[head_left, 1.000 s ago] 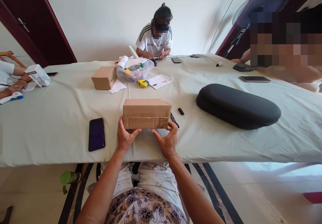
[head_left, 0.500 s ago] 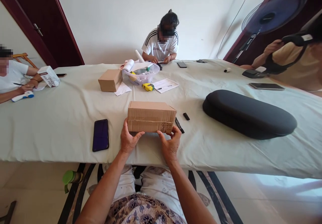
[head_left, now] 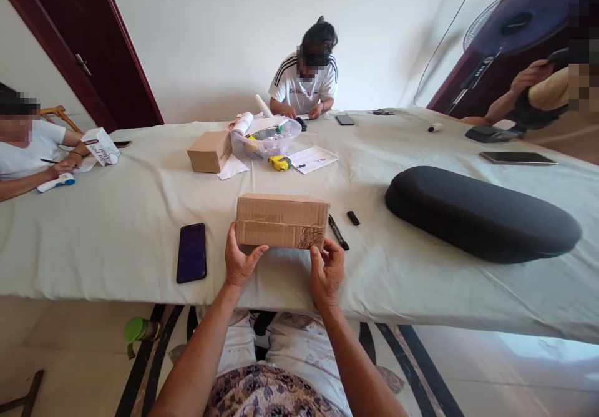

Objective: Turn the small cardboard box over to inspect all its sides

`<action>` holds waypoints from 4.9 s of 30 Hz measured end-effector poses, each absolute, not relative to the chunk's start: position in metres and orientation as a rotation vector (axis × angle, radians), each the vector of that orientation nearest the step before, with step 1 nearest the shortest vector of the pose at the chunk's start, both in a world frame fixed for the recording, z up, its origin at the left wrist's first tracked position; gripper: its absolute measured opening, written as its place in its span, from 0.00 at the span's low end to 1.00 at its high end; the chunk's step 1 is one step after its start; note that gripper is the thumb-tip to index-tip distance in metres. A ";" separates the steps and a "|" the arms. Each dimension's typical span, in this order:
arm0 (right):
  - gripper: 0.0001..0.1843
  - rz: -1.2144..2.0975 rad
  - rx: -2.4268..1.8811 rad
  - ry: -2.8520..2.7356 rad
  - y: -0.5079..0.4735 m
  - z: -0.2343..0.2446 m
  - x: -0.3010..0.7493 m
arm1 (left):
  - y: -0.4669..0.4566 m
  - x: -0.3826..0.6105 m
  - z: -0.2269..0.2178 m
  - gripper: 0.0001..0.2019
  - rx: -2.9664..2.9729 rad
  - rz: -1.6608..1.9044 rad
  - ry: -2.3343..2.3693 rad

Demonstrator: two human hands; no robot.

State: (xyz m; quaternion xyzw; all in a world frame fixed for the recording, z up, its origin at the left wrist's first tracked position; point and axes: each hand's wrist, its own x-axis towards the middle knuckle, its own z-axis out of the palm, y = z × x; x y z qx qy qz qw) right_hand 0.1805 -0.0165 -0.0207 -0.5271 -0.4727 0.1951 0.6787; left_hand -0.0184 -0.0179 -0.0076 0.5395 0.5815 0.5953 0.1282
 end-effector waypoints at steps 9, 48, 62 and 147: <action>0.18 0.537 -1.155 -1.081 -0.020 -0.018 0.181 | -0.018 -0.020 -0.006 0.50 1.553 1.716 1.671; 0.14 0.096 -1.098 -1.224 -0.021 -0.019 0.187 | -0.018 -0.027 -0.003 0.28 1.733 1.960 1.558; 0.20 0.409 -1.246 -1.173 -0.011 -0.024 0.179 | -0.003 -0.023 -0.025 0.29 1.711 1.705 1.837; 0.05 -0.343 -1.061 -1.732 -0.016 0.040 0.155 | -0.013 -0.021 -0.015 0.25 1.946 1.674 1.259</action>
